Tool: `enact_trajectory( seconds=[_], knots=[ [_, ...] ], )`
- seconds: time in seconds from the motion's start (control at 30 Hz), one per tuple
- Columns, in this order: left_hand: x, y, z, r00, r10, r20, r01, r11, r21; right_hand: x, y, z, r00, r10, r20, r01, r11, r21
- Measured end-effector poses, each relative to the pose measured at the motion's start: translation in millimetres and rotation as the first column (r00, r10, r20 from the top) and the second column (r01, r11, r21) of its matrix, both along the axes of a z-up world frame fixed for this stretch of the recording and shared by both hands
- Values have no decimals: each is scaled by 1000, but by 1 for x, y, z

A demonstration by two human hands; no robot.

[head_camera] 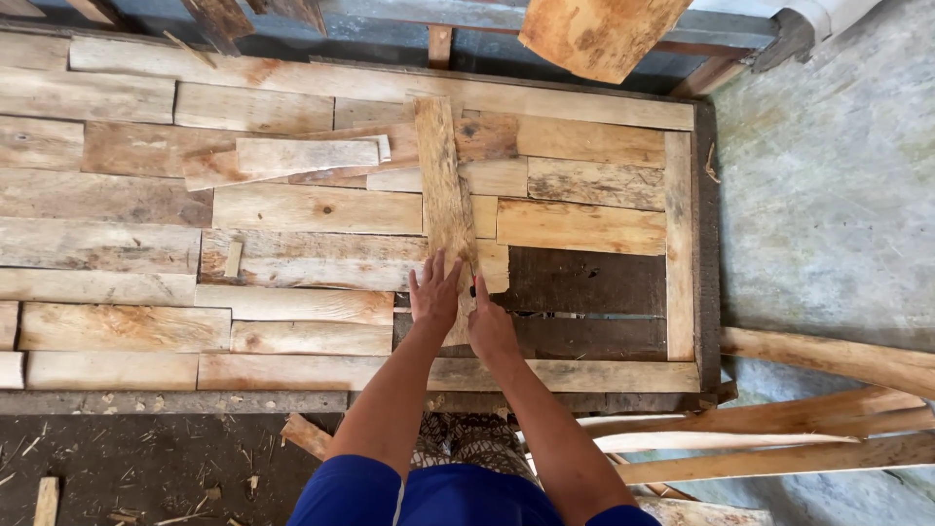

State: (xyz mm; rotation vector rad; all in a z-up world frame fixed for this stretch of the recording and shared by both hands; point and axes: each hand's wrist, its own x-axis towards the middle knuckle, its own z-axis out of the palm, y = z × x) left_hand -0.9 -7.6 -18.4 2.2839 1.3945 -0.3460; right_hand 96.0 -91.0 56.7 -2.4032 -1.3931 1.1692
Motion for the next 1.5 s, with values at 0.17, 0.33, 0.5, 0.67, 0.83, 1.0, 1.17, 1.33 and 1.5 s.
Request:
enact_trajectory(
  seconds=[0.17, 0.33, 0.5, 0.67, 0.83, 1.0, 1.17, 1.33, 1.5],
  knots=[
    [-1, 1, -2, 1000, -9, 0, 9, 1000, 4, 3, -11, -16, 999, 36, 34, -36, 999, 21],
    [0, -3, -7, 1000, 16, 21, -15, 1000, -21, -1, -24, -26, 994, 62, 91, -63, 998, 8],
    [0, -2, -14, 999, 20, 36, -20, 1000, 2, -7, -35, -30, 995, 40, 91, -42, 999, 17],
    [-2, -3, -7, 999, 22, 41, -23, 999, 24, -7, -44, -34, 996, 45, 79, -40, 998, -57],
    [-3, -3, -2, 996, 36, 77, -38, 999, 25, -8, -53, -42, 994, 45, 103, -46, 999, 8],
    [-1, 1, -5, 1000, -22, -21, 22, 1000, 10, -10, -59, -36, 998, 48, 49, -48, 999, -15],
    [-2, 1, 5, 1000, 8, 7, -8, 1000, -30, -13, -67, -38, 998, 49, 41, -48, 998, -38],
    [-2, 3, 2, 1000, -4, -5, 4, 1000, -17, -19, -85, -32, 994, 76, 81, -73, 996, -47],
    [-3, -4, -16, 997, 22, 77, -26, 998, 49, -26, -109, -31, 998, 47, 44, -44, 997, -71]
  ],
)
